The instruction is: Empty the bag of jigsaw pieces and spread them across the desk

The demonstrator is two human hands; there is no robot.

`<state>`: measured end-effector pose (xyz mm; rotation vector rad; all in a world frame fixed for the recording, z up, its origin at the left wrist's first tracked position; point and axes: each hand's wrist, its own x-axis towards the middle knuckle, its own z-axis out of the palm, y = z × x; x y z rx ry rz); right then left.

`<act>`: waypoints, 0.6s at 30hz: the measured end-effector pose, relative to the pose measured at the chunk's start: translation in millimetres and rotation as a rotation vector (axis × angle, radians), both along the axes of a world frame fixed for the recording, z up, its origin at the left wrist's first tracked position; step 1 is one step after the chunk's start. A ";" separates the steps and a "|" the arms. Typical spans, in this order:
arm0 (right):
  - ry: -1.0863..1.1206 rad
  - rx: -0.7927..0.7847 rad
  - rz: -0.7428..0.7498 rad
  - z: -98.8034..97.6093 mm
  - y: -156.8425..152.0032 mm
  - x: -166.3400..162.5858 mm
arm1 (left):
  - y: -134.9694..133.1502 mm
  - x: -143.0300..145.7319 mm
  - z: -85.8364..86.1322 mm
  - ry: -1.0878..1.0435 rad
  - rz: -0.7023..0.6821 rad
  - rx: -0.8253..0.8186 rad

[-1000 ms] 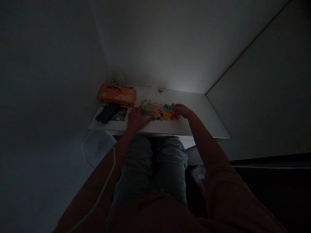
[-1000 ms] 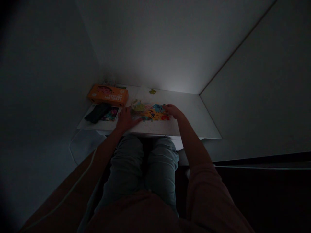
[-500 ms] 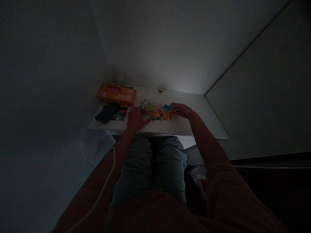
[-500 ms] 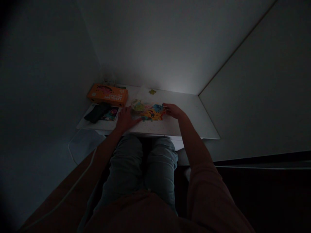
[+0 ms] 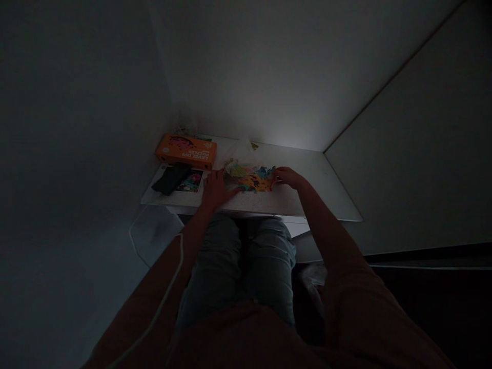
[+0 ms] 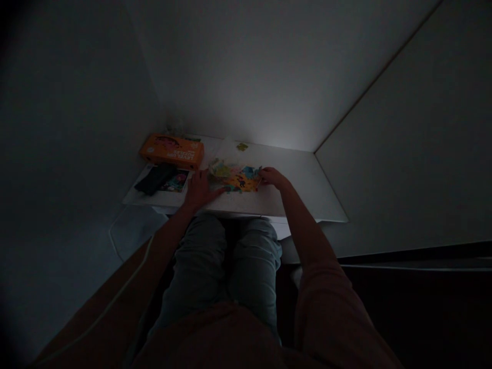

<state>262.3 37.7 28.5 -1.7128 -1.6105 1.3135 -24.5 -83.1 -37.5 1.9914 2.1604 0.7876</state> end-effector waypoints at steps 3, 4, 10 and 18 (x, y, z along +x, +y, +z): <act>-0.093 0.019 0.000 -2.2 -2.0 13.3 | -0.1 -0.2 0.1 -0.009 0.003 0.016; -0.112 0.023 0.008 -4.3 -3.3 17.1 | -0.5 -0.2 0.8 -0.015 0.002 0.017; -0.135 0.127 0.054 -15.0 -7.9 24.6 | -4.2 1.4 8.3 -0.052 -0.001 -0.044; -0.110 0.459 0.194 25.6 3.8 0.5 | -3.5 0.9 5.7 -0.016 -0.022 -0.037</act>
